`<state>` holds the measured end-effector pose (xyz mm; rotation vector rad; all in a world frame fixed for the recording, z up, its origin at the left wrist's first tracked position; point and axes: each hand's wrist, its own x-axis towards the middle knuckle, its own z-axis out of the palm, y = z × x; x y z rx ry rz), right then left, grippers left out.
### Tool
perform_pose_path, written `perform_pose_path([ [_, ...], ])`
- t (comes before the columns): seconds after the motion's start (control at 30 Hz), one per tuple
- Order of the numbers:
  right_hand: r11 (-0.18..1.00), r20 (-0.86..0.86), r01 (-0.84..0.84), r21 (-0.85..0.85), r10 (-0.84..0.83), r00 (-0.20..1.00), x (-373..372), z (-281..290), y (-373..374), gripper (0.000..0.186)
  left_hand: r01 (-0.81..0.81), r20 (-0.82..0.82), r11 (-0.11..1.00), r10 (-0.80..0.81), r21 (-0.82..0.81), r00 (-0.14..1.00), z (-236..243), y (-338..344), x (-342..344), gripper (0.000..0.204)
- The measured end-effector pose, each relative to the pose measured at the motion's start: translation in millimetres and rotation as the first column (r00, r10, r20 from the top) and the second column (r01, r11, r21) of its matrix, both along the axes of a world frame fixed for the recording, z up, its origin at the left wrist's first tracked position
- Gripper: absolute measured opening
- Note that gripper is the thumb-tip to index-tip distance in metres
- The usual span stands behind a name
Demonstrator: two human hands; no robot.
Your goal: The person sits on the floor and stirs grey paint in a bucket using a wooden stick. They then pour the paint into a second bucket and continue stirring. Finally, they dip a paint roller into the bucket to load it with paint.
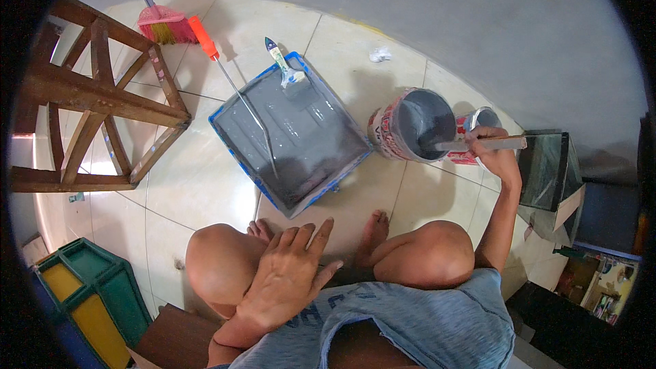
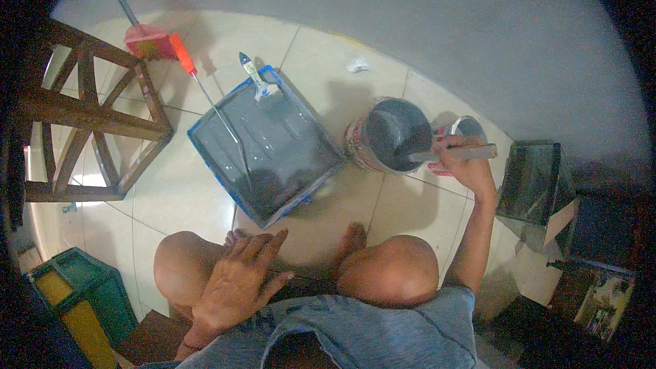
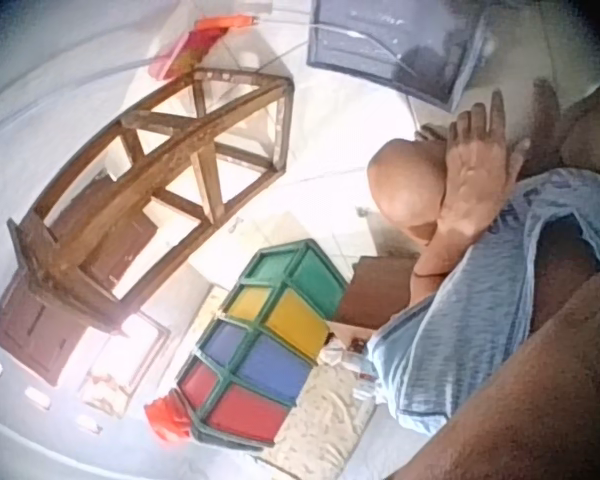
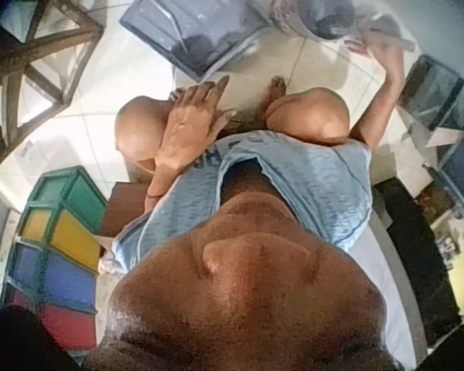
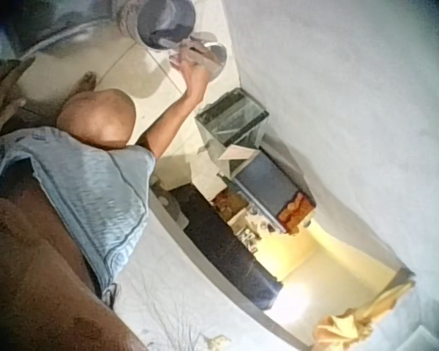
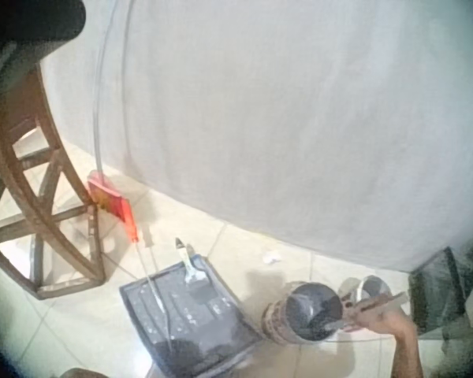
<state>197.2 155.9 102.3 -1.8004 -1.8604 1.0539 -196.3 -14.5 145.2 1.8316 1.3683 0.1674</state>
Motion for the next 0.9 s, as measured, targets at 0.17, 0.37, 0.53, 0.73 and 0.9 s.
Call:
perform_pose_path([
  [0.17, 0.999, -0.023, 0.026, -0.025, -0.027, 0.999, -28.8, -4.6, -0.4, 0.027, 0.013, -0.002, 1.0, -0.013, 0.0, 1.0, -2.2, -0.5, 1.0, 0.061],
  [0.37, 0.956, 0.185, -0.014, 0.294, -0.043, 0.982, -1.5, -31.2, 11.6, 0.021, -0.017, 0.048, 1.0, 0.017, -0.01, 0.999, -0.4, -0.6, -1.9, 0.061],
  [0.53, 0.997, 0.159, -0.052, 0.06, 0.042, 0.986, 17.6, -3.5, 6.1, 0.018, -0.013, -0.002, 0.999, 0.013, 0.034, 1.0, -3.6, -3.0, -1.7, 0.061],
  [0.73, 0.993, -0.131, 0.118, -0.023, -0.12, 0.984, -17.3, -12.7, -6.1, 0.025, -0.008, 0.027, 1.0, 0.008, -0.012, 1.0, -2.4, 0.2, 0.5, 0.062],
  [0.9, 0.975, -0.03, 0.123, 0.184, -0.119, 0.992, -6.0, -32.8, 2.5, 0.025, 0.011, -0.006, 1.0, -0.011, 0.012, 1.0, -0.7, 0.0, 1.2, 0.062],
])
